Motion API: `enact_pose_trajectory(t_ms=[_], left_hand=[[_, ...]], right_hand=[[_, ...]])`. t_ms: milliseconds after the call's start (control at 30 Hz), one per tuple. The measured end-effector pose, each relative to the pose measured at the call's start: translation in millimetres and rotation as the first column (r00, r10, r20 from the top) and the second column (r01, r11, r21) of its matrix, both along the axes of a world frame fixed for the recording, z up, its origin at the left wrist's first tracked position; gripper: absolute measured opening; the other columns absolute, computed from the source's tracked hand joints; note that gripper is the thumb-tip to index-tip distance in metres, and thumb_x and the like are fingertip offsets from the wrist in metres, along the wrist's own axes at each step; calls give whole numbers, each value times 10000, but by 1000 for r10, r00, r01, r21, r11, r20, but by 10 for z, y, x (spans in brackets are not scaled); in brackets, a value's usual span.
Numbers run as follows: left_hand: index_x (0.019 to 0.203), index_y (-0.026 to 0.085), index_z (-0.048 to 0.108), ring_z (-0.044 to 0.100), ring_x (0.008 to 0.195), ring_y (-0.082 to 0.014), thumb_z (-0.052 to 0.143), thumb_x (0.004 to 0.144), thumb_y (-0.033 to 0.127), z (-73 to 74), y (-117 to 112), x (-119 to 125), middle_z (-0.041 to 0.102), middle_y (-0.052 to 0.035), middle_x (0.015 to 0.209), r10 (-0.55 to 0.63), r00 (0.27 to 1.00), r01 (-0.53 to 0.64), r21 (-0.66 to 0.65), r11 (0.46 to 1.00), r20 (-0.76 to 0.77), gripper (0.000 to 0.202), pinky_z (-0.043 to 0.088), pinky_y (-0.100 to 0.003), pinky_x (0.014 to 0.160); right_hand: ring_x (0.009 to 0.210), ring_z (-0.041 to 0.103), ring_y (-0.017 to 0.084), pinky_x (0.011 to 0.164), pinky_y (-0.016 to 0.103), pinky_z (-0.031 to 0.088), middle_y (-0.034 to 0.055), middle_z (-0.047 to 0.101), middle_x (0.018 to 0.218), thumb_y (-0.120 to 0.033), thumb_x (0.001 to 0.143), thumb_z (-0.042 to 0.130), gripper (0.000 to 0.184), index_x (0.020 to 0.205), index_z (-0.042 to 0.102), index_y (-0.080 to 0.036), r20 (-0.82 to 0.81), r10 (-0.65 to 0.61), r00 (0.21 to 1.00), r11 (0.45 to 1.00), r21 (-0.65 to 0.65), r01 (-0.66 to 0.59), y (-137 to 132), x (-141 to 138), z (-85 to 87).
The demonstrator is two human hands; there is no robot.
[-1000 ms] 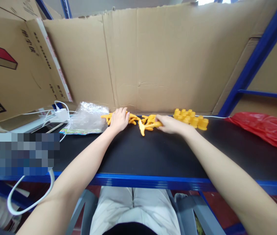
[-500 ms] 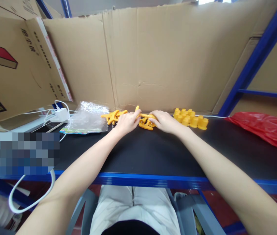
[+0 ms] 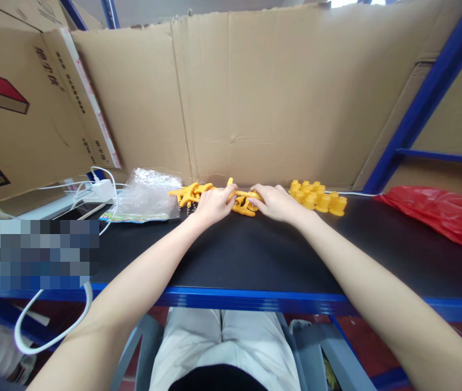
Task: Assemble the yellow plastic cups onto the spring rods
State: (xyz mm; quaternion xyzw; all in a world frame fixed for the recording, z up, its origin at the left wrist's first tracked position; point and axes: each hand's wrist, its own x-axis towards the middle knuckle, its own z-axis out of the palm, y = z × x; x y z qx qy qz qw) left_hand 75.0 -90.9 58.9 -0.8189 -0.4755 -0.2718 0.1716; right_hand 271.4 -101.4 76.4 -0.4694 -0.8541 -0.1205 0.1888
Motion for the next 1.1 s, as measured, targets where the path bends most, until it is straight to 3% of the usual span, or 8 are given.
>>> enact_pose_trajectory(t_ms=[100,267,533,733,900,1000,1100], left_hand=[[1170,222,500,619,821,-194,393,867,310,-13,8,0,668,-61,927,6,1000,-6,1,1000,-20,333,428,-286,695],[1159,220,505,623,794,-189,398,862,308,-11,-4,20,669,-51,874,10,999,-11,-31,999,-39,328,425,-281,696],[1115,226,517,625,763,-188,412,855,335,-2,84,-74,666,-41,816,81,997,-81,-32,996,-3,300,423,-275,681],[1074,216,518,624,722,-183,392,867,343,-1,170,-202,664,-45,758,153,987,-152,-39,988,48,273,427,-272,665],[1063,228,527,630,733,-213,399,857,346,-33,269,-313,661,-53,737,222,972,-219,-40,975,81,270,437,-301,665],[1048,219,536,630,716,-221,401,849,341,-43,310,-352,652,-56,722,253,964,-250,-51,967,84,269,439,-305,646],[1030,205,541,628,734,-220,408,840,320,-33,317,-365,652,-69,752,273,957,-267,-71,961,96,258,440,-310,657]], right_hand=[[932,573,215,716,291,330,95,631,1036,-313,922,293,273,973,523,-176,65,-2,998,999,-53,6,4,-15,-7],[858,598,226,672,284,333,101,651,951,-319,874,421,208,970,512,-158,128,-69,989,997,-9,71,-33,-13,32],[806,603,228,637,284,348,98,652,956,-332,835,482,255,1032,473,-170,67,-141,988,990,22,140,-5,132,82],[823,586,240,649,301,356,103,636,984,-388,816,494,279,1003,529,-184,24,-314,949,949,32,314,11,285,201],[901,562,264,698,343,368,142,615,1005,-395,795,513,300,953,593,-153,-21,-545,838,836,56,545,33,566,335],[931,557,289,702,374,355,210,604,1014,-378,796,517,349,986,608,-99,-42,-708,705,707,-30,707,34,772,399],[948,558,315,688,396,342,266,591,1041,-326,780,550,370,1034,615,-65,6,-819,573,559,-214,801,67,987,404]])
